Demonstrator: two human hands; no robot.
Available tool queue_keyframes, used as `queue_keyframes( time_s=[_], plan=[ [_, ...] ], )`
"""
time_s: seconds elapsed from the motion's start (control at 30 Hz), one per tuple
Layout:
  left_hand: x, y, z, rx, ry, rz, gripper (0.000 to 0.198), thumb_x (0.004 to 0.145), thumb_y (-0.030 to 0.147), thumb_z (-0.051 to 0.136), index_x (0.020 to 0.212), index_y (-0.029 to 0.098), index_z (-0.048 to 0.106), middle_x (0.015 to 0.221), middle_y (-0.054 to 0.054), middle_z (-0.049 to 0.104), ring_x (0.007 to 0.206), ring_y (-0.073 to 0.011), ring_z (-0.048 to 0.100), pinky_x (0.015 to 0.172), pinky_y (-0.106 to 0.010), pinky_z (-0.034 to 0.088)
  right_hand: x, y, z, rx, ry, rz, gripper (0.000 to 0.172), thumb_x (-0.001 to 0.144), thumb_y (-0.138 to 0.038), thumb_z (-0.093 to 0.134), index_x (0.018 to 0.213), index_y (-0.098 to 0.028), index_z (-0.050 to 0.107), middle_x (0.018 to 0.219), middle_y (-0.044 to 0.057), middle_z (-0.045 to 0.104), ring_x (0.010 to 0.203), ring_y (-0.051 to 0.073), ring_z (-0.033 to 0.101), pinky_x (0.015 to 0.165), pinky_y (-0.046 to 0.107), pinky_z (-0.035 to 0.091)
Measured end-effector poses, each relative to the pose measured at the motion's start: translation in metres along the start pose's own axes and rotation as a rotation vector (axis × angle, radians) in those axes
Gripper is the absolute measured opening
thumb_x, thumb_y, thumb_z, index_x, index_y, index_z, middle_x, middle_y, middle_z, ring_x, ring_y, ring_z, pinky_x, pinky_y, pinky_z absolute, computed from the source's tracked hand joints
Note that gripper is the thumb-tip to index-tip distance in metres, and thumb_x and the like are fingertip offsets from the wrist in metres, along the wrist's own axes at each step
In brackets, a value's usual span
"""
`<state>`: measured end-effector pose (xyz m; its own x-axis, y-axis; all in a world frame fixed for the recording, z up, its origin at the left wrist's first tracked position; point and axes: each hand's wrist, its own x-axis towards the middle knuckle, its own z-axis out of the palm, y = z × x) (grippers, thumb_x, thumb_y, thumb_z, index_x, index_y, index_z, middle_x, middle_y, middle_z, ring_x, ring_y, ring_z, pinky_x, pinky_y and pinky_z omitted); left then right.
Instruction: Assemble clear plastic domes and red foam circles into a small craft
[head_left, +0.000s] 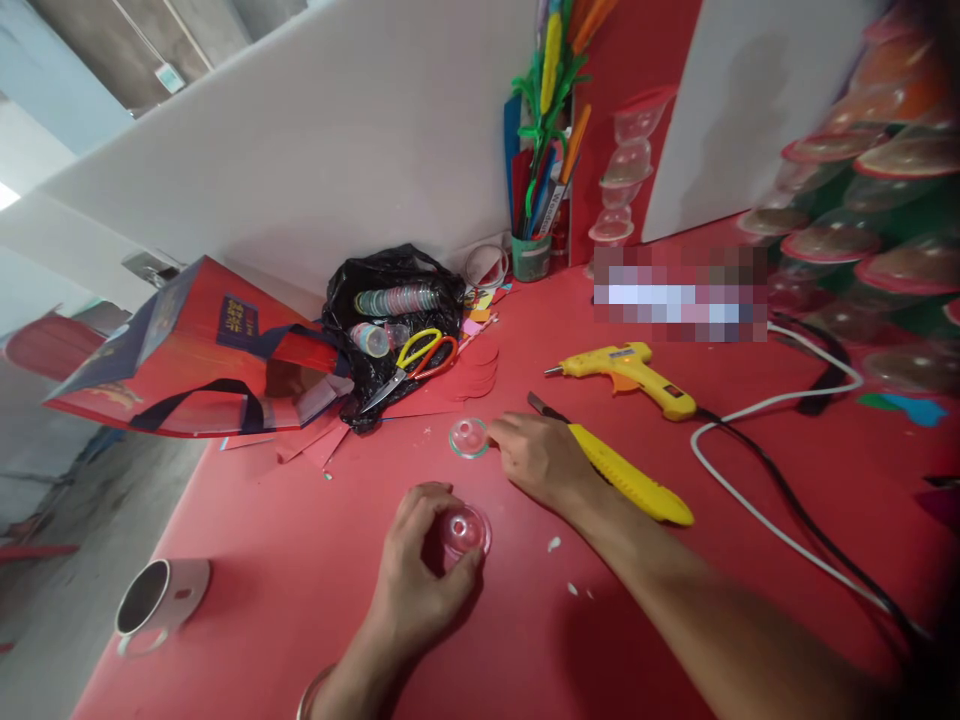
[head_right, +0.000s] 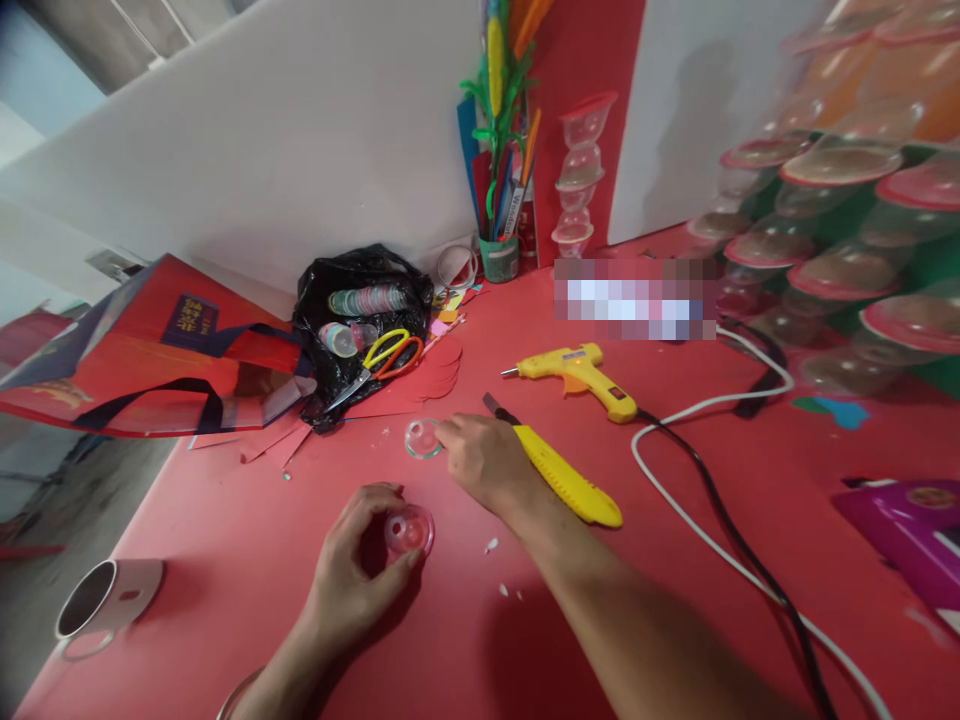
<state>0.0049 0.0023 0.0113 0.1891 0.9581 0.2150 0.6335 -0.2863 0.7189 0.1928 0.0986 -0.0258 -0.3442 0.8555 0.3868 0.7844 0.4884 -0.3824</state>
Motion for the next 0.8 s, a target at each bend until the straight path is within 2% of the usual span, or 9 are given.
queue_keyframes(
  time_s=[0.8],
  plan=[
    [-0.0008, -0.0008, 0.0017, 0.006, 0.007, -0.002, 0.029, 0.068, 0.011, 0.062, 0.095, 0.021, 0.059, 0.100, -0.006, 0.061, 0.106, -0.0248, 0.058, 0.088, -0.038, 0.050, -0.0001, 0.0001, -0.0008, 0.016, -0.006, 0.007, 0.027, 0.085, -0.007, 0.045, 0.077, -0.020, 0.067, 0.072, 0.002, 0.066, 0.069, 0.014, 0.058, 0.062, 0.026, 0.031]
  ],
)
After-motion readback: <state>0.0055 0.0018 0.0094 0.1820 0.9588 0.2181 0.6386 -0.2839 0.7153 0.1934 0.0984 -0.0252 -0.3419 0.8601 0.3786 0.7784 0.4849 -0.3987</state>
